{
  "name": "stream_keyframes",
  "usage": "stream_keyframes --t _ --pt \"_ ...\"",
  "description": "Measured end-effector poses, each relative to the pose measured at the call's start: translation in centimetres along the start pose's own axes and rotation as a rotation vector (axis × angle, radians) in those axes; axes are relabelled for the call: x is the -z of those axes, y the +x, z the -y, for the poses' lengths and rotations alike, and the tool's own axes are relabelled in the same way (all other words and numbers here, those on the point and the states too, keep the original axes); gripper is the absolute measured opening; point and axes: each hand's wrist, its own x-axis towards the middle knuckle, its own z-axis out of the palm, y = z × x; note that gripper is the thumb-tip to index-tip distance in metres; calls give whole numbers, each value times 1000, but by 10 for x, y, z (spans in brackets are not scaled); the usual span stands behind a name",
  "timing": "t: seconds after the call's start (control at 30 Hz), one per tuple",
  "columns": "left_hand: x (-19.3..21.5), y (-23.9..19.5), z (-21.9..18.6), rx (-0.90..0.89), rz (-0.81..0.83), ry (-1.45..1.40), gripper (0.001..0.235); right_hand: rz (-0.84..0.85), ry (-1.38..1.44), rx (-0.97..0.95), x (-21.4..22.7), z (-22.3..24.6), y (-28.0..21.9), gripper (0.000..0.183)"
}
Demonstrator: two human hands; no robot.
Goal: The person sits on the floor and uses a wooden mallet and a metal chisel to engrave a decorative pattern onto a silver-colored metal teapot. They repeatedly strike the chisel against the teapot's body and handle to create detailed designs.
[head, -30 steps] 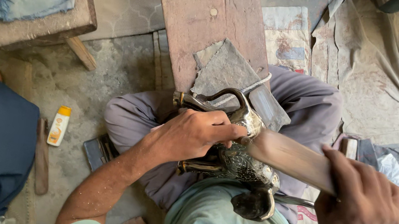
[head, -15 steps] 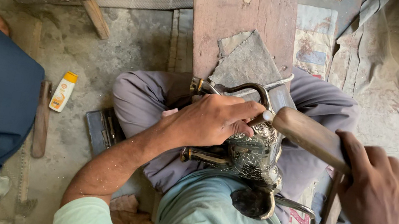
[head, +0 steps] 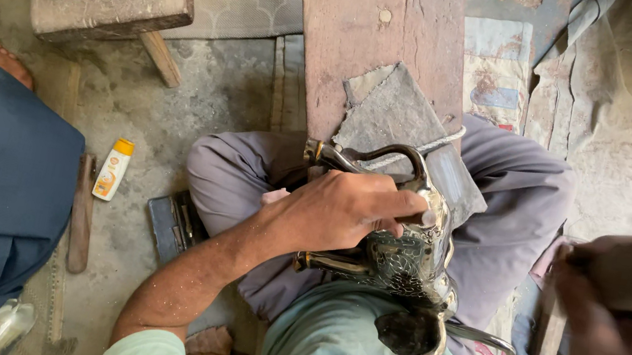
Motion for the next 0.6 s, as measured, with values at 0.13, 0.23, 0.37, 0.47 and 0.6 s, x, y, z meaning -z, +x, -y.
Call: stream_keyframes --t 0.13,0.23,0.37,0.47,0.6 --pt "4 1 1 -27 -32 -106 45 112 -853 144 5 -12 -12 59" --pt "5 1 5 26 -80 -188 40 189 -889 76 3 -23 -13 61" --pt "2 4 9 -44 -66 -45 43 270 -957 61 -8 -30 -5 61" --pt "0 4 10 -51 -46 -29 45 414 -1100 -22 -10 -28 5 54" --pt "0 4 11 -62 -28 -20 49 202 -574 89 2 -22 13 61"
